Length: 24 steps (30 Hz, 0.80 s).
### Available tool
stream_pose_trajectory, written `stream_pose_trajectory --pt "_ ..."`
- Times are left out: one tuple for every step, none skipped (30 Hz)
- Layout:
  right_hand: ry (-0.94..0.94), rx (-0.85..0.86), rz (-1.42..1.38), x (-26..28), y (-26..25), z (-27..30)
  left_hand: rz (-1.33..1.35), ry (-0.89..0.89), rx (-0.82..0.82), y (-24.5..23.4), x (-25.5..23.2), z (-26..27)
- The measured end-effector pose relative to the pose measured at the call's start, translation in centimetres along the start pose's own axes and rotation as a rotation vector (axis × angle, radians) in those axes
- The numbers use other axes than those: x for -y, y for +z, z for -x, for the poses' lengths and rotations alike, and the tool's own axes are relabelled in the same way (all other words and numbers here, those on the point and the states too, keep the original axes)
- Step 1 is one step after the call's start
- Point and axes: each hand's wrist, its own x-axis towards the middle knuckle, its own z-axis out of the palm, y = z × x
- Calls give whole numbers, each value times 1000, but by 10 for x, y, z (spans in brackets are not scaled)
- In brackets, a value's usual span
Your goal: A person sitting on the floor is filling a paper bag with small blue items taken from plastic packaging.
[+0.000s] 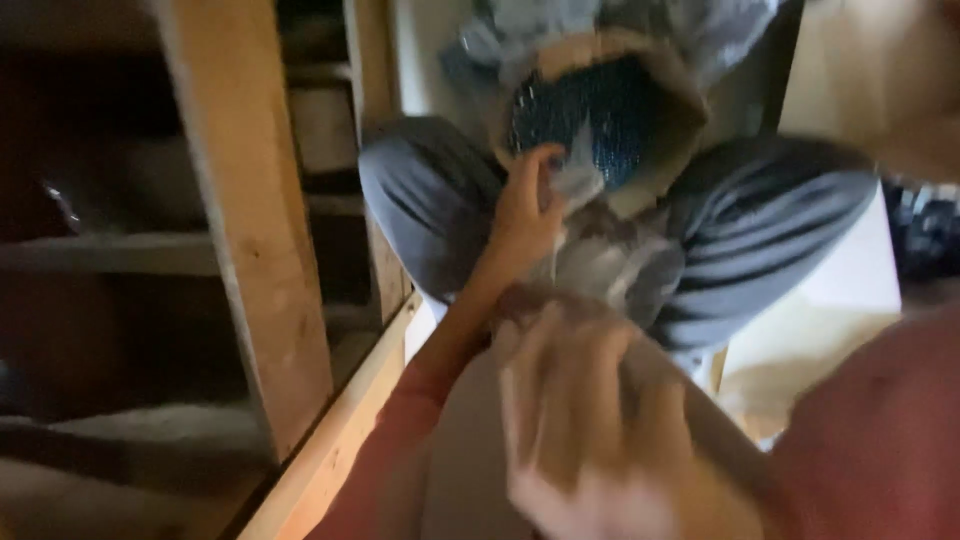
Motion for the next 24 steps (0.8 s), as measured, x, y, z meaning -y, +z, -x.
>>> stream_pose_trajectory --pt "-17 -27 54 -12 52 -11 -20 27 -42 1 6 -5" --pt "-29 -31 98 -18 103 -8 -32 41 -66 3 13 -1" --pt "-27 -34 109 -28 154 -33 -28 50 -70 -3 14 -4" --pt "66 184 -114 -45 199 -54 -14 17 -92 -6 14 -7" --pt "171 395 -343 -70 236 -75 0 -17 -115 -9 13 -11" --pt "170 392 -334 -76 294 -88 4 -11 -121 -11 11 -14" --pt "177 305 -343 -80 352 -97 -15 -14 -172 -14 8 -17" --pt "185 217 -357 -78 410 -99 -39 -18 -219 -19 7 -19" --pt "186 213 -353 -80 464 -121 -38 -13 -221 -18 10 -25" --pt "199 87 -380 -76 517 -141 -41 -29 -227 -16 12 -28" --pt "213 -39 -405 -70 567 -169 -43 -45 -233 -15 15 -31" --pt "218 -35 -404 -65 544 -176 -40 -44 -228 -15 18 -35" --pt "245 91 -601 -60 521 -184 -62 -37 -236 -14 20 -39" --pt "265 217 -796 -55 497 -193 -83 -30 -251 -14 22 -43" --pt "265 218 -793 -49 496 -187 -81 -30 -252 -14 22 -46" --pt "301 252 -818 -40 495 -182 -88 18 -280 -17 22 -47" --pt "336 288 -843 -29 493 -177 -96 66 -307 -19 23 -47" --pt "338 291 -847 -27 498 -175 -96 62 -303 -19 20 -48" --pt "349 292 -824 -25 502 -172 -108 120 -324 -20 17 -48" --pt "355 291 -797 -24 506 -170 -119 179 -350 -19 14 -49" --pt "353 293 -797 -19 519 -166 -118 176 -352 -18 16 -48" --pt "336 258 -740 -16 531 -164 -104 163 -332 -18 17 -48" --pt "318 224 -684 -12 542 -161 -91 149 -312 -17 18 -47" --pt "319 223 -682 -14 537 -160 -90 151 -312 -18 19 -47"
